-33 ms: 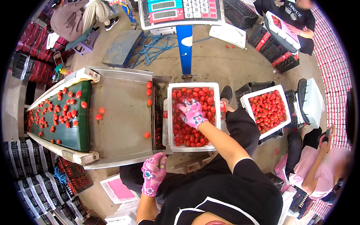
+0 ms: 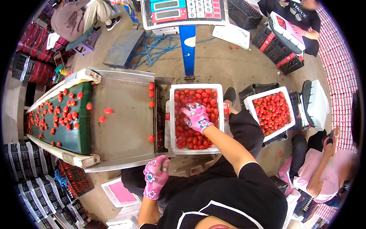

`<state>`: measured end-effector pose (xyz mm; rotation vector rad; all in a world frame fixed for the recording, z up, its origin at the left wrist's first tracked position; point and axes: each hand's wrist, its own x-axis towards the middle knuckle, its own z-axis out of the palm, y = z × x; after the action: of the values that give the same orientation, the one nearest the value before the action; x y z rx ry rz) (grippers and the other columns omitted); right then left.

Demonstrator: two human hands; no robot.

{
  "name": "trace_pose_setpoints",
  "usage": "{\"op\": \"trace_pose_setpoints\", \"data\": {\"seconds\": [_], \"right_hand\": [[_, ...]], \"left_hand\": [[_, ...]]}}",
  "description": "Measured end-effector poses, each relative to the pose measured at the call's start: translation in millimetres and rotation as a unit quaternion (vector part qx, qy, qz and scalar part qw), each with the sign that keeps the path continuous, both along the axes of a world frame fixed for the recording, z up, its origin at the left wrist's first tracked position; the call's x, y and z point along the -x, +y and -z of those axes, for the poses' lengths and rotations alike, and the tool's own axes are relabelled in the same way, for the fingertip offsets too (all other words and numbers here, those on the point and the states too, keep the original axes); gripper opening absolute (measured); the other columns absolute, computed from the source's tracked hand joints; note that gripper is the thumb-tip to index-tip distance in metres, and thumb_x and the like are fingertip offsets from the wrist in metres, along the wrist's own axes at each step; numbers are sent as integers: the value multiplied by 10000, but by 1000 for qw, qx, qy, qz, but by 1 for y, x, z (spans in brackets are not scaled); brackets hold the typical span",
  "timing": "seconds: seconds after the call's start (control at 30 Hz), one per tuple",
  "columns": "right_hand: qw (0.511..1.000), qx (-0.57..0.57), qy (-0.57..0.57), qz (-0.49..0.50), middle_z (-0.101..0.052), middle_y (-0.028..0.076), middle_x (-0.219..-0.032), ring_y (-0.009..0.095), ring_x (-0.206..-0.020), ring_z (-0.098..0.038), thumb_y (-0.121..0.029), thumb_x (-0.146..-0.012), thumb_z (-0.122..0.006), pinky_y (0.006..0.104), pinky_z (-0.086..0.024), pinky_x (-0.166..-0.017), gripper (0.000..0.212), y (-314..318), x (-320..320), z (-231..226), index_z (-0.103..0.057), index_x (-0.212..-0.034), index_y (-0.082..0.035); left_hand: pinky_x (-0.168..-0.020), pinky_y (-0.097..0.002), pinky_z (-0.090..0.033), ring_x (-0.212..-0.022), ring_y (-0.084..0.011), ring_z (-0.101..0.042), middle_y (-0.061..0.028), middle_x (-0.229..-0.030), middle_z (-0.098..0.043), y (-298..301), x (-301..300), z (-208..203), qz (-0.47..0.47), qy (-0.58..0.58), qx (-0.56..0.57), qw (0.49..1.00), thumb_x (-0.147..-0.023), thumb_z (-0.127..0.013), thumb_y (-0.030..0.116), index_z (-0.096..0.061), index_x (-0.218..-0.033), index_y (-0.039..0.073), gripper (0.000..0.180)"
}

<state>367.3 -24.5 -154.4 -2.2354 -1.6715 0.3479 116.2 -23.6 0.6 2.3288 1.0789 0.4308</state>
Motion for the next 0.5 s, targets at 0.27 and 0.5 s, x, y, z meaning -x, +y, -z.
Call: {"op": "trace_pose_setpoints", "data": {"seconds": [0.27, 0.5], "right_hand": [[985, -71, 41, 154, -454, 187, -1332, 351, -1207, -426, -324, -856, -534, 463, -333, -1005, 415, -31, -59, 19, -538, -1223, -129], [999, 32, 11, 34, -480, 137, -1316, 307, -1187, -448, -318, -863, -520, 479, -338, -937, 421, -46, 16, -4, -518, -1237, -124]], "left_hand": [[-631, -369, -507, -687, -304, -637, -112, -752, -657, -2, -8, -5, -14, 7, 14, 1000, -795, -672, 93, -642, -886, 67, 99], [-621, -357, -508, -681, -301, -642, -119, -735, -655, -1, -7, -4, -15, -7, 6, 1000, -798, -670, 91, -642, -878, 61, 90]]}}
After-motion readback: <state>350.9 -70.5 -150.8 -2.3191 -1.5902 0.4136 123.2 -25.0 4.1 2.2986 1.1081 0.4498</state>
